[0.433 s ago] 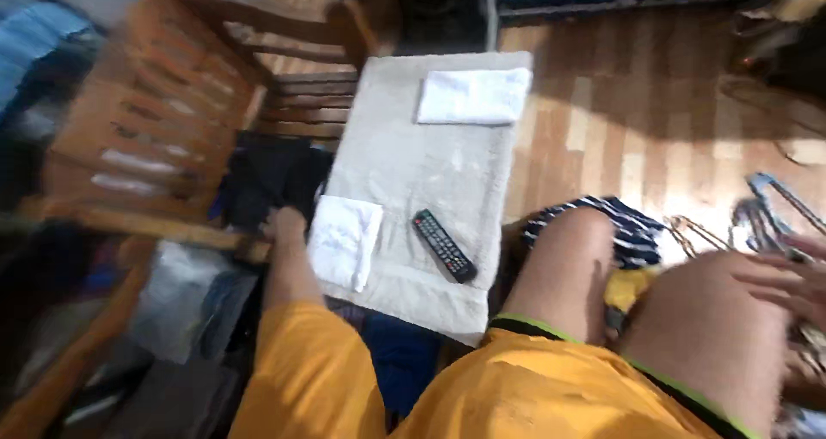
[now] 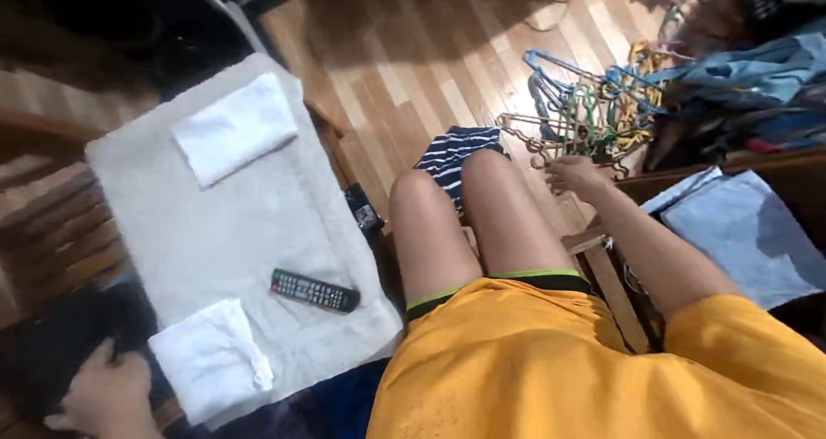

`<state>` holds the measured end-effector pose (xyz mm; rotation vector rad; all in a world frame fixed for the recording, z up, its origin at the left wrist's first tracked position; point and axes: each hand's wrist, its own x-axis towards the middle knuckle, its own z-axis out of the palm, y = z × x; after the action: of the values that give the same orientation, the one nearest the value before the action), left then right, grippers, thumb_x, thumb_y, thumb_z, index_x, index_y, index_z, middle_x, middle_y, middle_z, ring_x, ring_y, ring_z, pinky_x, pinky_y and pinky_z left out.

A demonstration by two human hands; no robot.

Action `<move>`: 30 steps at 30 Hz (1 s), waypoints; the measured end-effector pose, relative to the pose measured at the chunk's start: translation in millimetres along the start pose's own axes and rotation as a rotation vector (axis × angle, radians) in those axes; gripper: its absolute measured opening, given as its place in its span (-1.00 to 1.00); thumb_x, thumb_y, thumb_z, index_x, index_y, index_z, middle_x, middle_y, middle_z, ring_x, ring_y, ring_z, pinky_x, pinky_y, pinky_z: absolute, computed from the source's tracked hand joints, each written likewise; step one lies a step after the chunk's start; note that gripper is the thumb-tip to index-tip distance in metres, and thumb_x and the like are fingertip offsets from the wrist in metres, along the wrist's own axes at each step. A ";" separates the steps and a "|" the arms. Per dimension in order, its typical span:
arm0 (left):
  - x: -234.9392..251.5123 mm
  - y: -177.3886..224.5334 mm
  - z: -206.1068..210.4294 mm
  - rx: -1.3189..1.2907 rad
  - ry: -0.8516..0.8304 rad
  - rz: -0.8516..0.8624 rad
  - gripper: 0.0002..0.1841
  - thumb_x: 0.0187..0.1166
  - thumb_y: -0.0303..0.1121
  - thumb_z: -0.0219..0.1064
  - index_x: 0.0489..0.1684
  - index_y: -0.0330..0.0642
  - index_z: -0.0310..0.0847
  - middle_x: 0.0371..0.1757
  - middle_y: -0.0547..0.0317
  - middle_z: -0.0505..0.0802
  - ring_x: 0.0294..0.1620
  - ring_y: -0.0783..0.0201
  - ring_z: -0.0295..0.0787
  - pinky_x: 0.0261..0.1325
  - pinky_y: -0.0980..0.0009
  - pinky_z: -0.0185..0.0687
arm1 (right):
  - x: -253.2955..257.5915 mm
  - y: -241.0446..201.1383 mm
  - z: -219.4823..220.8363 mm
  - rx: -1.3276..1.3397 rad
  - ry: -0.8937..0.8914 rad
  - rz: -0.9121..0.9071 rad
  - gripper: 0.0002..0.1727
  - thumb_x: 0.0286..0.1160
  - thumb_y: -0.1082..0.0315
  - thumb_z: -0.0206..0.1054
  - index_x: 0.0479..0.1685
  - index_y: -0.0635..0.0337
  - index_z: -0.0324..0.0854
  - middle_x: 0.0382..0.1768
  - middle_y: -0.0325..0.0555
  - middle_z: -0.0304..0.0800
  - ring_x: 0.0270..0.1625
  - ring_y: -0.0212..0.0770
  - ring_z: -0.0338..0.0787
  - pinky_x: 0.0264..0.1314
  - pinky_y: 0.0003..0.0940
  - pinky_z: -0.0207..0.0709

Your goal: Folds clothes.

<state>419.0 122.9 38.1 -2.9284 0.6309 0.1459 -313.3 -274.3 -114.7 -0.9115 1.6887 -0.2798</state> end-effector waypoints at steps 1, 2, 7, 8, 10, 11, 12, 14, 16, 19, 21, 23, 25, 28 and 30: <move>-5.5 8.4 0.4 -0.015 0.072 0.059 -0.49 0.73 -0.20 0.03 0.64 -0.05 0.52 0.61 -0.07 0.63 0.70 -0.11 0.41 0.71 -0.36 0.02 | 16.7 14.6 6.8 -0.014 -0.012 0.051 -0.53 0.84 0.23 0.10 0.54 0.37 0.44 0.41 0.34 0.60 0.28 0.16 0.72 0.32 0.07 0.57; -14.3 21.6 -2.3 -0.025 0.129 0.111 -0.50 0.73 -0.16 0.04 0.61 -0.02 0.55 0.60 0.00 0.65 0.70 -0.03 0.43 0.74 -0.28 0.04 | 32.4 28.0 14.0 -0.029 -0.041 0.098 -0.53 0.83 0.23 0.11 0.54 0.36 0.44 0.41 0.33 0.61 0.28 0.17 0.72 0.33 0.08 0.56; -85.4 97.5 -12.8 -0.153 0.175 0.404 -0.55 0.73 -0.23 0.14 0.54 -0.15 0.58 0.58 0.00 0.66 0.70 0.10 0.43 0.84 -0.11 -0.03 | 98.5 64.9 57.7 -0.042 -0.132 0.207 -0.52 0.76 0.22 0.23 0.48 0.40 0.48 0.37 0.38 0.63 0.31 0.24 0.70 0.37 0.15 0.53; -99.2 106.1 -9.2 -0.143 0.158 0.447 -0.54 0.73 -0.23 0.14 0.55 -0.15 0.57 0.59 0.00 0.65 0.72 0.09 0.41 0.86 -0.17 -0.16 | 113.1 69.4 67.2 -0.047 -0.118 0.178 -0.51 0.75 0.20 0.25 0.45 0.41 0.52 0.33 0.39 0.66 0.27 0.25 0.72 0.35 0.16 0.55; -124.5 122.3 -0.8 -0.094 0.163 0.541 -0.56 0.73 -0.22 0.15 0.49 -0.15 0.63 0.53 -0.04 0.70 0.68 0.00 0.47 0.84 -0.29 -0.25 | 146.7 76.4 86.4 -0.040 -0.085 0.077 -0.50 0.71 0.11 0.29 0.35 0.39 0.61 0.22 0.39 0.72 0.18 0.25 0.76 0.28 0.21 0.58; -137.3 131.2 3.1 -0.069 0.177 0.594 -0.59 0.73 -0.23 0.15 0.43 -0.15 0.68 0.47 -0.06 0.75 0.63 -0.04 0.53 0.81 -0.34 -0.19 | 155.7 69.1 92.2 -0.044 -0.090 0.049 -0.46 0.68 0.06 0.33 0.36 0.38 0.63 0.22 0.40 0.72 0.21 0.27 0.75 0.31 0.25 0.56; -148.9 139.4 7.2 -0.046 0.190 0.653 -0.61 0.73 -0.24 0.14 0.37 -0.15 0.71 0.40 -0.07 0.79 0.57 -0.06 0.59 0.76 -0.38 -0.12 | 162.7 60.0 96.5 -0.080 -0.126 0.023 -0.39 0.65 0.01 0.35 0.42 0.39 0.57 0.26 0.42 0.69 0.28 0.30 0.72 0.38 0.28 0.51; -165.0 156.1 14.5 -0.029 0.201 0.737 -0.65 0.73 -0.29 0.12 0.27 -0.13 0.76 0.30 -0.03 0.84 0.47 -0.04 0.68 0.69 -0.42 0.01 | 188.7 56.6 113.5 -0.259 -0.147 -0.060 -0.35 0.55 -0.08 0.41 0.32 0.37 0.62 0.23 0.41 0.72 0.33 0.34 0.71 0.42 0.38 0.49; -172.5 174.5 20.1 -0.040 0.192 0.785 -0.66 0.71 -0.31 0.11 0.20 -0.09 0.81 0.27 0.03 0.87 0.46 0.03 0.70 0.72 -0.40 -0.01 | 204.4 44.1 126.8 -0.445 -0.226 -0.103 -0.51 0.61 0.10 0.34 0.21 0.40 0.70 0.23 0.43 0.73 0.39 0.40 0.67 0.43 0.47 0.43; -168.4 208.9 20.0 -0.087 0.181 0.831 -0.64 0.70 -0.28 0.09 0.18 -0.01 0.84 0.25 0.13 0.88 0.46 0.12 0.71 0.77 -0.33 -0.03 | 209.3 18.9 136.0 -0.479 -0.316 -0.197 -0.66 0.57 0.23 0.34 0.06 0.36 0.75 0.11 0.39 0.78 0.28 0.37 0.73 0.30 0.48 0.49; -163.0 240.9 16.5 -0.130 0.162 0.879 -0.64 0.70 -0.29 0.09 0.19 -0.03 0.83 0.23 0.15 0.90 0.42 0.13 0.75 0.76 -0.28 0.08 | 204.8 7.5 132.7 -0.477 -0.283 -0.254 -0.66 0.53 0.18 0.35 0.04 0.28 0.80 0.26 0.43 0.69 0.42 0.44 0.59 0.35 0.50 0.43; -160.4 273.8 14.0 -0.156 0.147 0.956 -0.64 0.68 -0.28 0.09 0.17 -0.02 0.84 0.20 0.16 0.90 0.37 0.14 0.78 0.75 -0.27 0.13 | 197.4 8.8 124.3 -0.530 -0.285 -0.171 -0.59 0.62 0.15 0.30 0.18 0.31 0.76 0.51 0.47 0.48 0.64 0.52 0.32 0.52 0.58 0.23; -159.6 305.9 13.2 -0.174 0.156 1.044 -0.66 0.69 -0.27 0.13 0.16 0.02 0.85 0.19 0.22 0.91 0.34 0.19 0.80 0.75 -0.28 0.14 | 206.6 18.6 126.0 -0.443 -0.242 -0.032 -0.53 0.61 0.15 0.35 0.17 0.47 0.69 0.34 0.44 0.66 0.50 0.40 0.57 0.50 0.46 0.35; -167.1 337.6 16.0 -0.216 0.127 1.157 -0.70 0.68 -0.29 0.17 0.12 0.08 0.86 0.15 0.35 0.92 0.29 0.30 0.81 0.73 -0.23 0.22 | 187.9 1.3 124.4 -0.077 -0.205 -0.044 -0.61 0.60 0.25 0.39 0.08 0.51 0.70 0.11 0.40 0.78 0.22 0.29 0.76 0.37 0.31 0.52; -167.7 356.5 22.2 -0.210 0.092 1.198 -0.69 0.69 -0.27 0.16 0.15 0.09 0.85 0.18 0.35 0.91 0.31 0.28 0.81 0.69 -0.17 0.35 | 164.5 -26.6 121.7 0.180 -0.271 -0.237 -0.72 0.65 0.31 0.34 -0.02 0.41 0.78 -0.07 0.16 0.88 -0.02 -0.04 0.84 0.22 0.03 0.66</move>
<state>117.3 -127.7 -5.0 -2.2742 2.3692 0.1920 -201.8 -373.2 -257.4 -0.9685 1.2864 -0.4397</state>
